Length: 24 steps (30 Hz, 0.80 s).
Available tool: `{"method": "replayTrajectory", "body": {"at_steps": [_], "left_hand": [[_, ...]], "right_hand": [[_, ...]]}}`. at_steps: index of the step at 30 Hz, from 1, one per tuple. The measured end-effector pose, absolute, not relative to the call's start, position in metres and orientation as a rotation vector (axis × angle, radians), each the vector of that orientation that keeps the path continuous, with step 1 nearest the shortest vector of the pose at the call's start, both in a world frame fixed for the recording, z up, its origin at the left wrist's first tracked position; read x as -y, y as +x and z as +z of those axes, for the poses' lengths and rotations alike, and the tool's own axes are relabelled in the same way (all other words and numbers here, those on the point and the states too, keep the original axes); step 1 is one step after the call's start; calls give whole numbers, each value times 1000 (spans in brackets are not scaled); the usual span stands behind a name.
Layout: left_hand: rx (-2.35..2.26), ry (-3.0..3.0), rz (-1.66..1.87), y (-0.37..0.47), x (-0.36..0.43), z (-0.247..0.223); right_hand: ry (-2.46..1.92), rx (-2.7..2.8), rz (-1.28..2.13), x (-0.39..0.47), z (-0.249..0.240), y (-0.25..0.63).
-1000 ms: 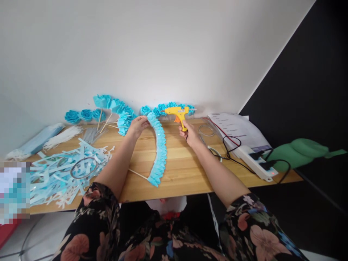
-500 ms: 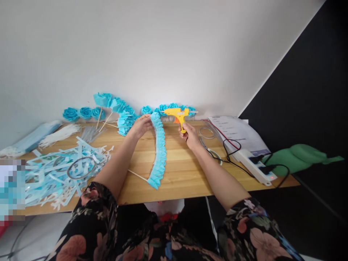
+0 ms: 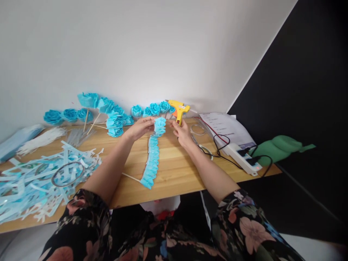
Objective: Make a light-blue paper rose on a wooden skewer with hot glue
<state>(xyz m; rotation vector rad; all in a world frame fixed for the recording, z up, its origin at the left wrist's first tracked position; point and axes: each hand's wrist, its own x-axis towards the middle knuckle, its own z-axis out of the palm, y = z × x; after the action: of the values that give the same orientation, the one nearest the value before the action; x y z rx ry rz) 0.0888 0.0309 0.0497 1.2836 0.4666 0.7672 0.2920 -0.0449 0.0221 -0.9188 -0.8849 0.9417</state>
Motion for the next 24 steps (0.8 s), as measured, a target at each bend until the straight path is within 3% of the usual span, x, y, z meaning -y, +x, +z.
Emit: {"method": "replayTrajectory", "body": {"at_steps": [24], "left_hand": [[-603, 1570, 847, 108, -15, 54]], "right_hand": [[-909, 932, 975, 49, 24, 287]]}}
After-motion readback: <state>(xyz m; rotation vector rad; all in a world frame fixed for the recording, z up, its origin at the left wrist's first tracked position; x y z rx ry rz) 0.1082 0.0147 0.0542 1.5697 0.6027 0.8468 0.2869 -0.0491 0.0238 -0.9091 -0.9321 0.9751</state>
